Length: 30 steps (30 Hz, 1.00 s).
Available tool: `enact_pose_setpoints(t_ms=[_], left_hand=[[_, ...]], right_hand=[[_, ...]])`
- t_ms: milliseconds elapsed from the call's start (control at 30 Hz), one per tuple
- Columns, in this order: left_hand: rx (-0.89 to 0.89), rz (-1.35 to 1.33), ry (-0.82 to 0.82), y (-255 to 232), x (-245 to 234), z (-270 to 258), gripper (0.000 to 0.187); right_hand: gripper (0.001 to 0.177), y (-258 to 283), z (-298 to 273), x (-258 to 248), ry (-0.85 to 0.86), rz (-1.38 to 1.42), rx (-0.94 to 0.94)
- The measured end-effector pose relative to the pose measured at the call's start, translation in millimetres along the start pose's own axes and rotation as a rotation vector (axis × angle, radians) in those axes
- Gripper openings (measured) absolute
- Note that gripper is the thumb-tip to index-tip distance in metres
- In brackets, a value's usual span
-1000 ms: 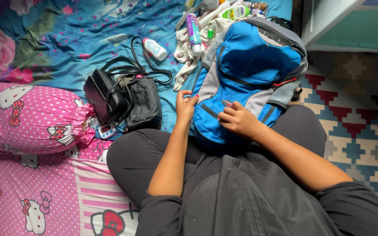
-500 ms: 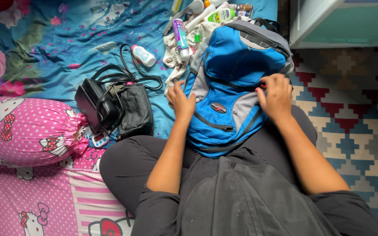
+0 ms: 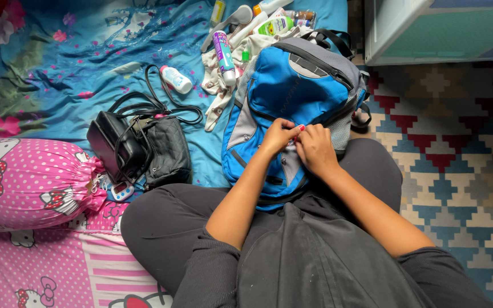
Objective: The person sits on a bed and packs personal items into bags. They place cards and small packets into a green sling bag, zip it, place a card into a black wallet and close it, then open a blue backpack and put bottles and other items into its compartments.
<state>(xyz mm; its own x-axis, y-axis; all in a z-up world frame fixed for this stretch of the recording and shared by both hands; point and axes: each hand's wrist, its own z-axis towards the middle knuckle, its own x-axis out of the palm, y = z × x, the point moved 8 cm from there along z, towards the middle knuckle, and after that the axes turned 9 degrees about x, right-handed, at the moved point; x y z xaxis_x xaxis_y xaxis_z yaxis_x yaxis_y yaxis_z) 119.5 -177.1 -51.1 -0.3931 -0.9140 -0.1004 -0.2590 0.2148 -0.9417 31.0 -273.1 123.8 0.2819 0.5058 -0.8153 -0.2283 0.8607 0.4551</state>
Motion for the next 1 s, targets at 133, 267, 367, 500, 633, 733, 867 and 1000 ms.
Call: enact_pose_setpoints(t_ms=[133, 267, 367, 500, 633, 733, 867, 1000], left_hand=[[-0.130, -0.413, 0.083, 0, 8, -12, 0.052], [-0.039, -0.437, 0.111, -7, 7, -15, 0.050], [0.088, -0.325, 0.085, -18, 6, -21, 0.043], [0.356, 0.004, 0.007, -51, -9, -35, 0.040], [0.644, 0.401, -0.110, -92, -35, -53, 0.041], [0.703, 0.694, -0.238, -112, -63, -55, 0.034], [0.789, 1.005, -0.351, -133, -109, -58, 0.021], [0.873, 1.037, -0.463, -158, -127, -58, 0.018]], right_hand=[[0.018, 4, 2, -21, -0.042, 0.152, 0.028], [0.013, 12, 0, -33, -0.047, 0.187, 0.068], [0.027, 19, 7, -46, -0.128, 0.084, 0.018], [0.039, 8, 23, -47, -0.129, -0.163, 0.004], [0.019, -18, 24, -41, -0.042, -0.067, 0.068], [0.014, -45, 15, -40, -0.045, 0.080, 0.145], [0.013, -93, 1, -35, -0.001, 0.432, 0.318], [0.012, -120, 3, -21, 0.043, 0.907, 0.659]])
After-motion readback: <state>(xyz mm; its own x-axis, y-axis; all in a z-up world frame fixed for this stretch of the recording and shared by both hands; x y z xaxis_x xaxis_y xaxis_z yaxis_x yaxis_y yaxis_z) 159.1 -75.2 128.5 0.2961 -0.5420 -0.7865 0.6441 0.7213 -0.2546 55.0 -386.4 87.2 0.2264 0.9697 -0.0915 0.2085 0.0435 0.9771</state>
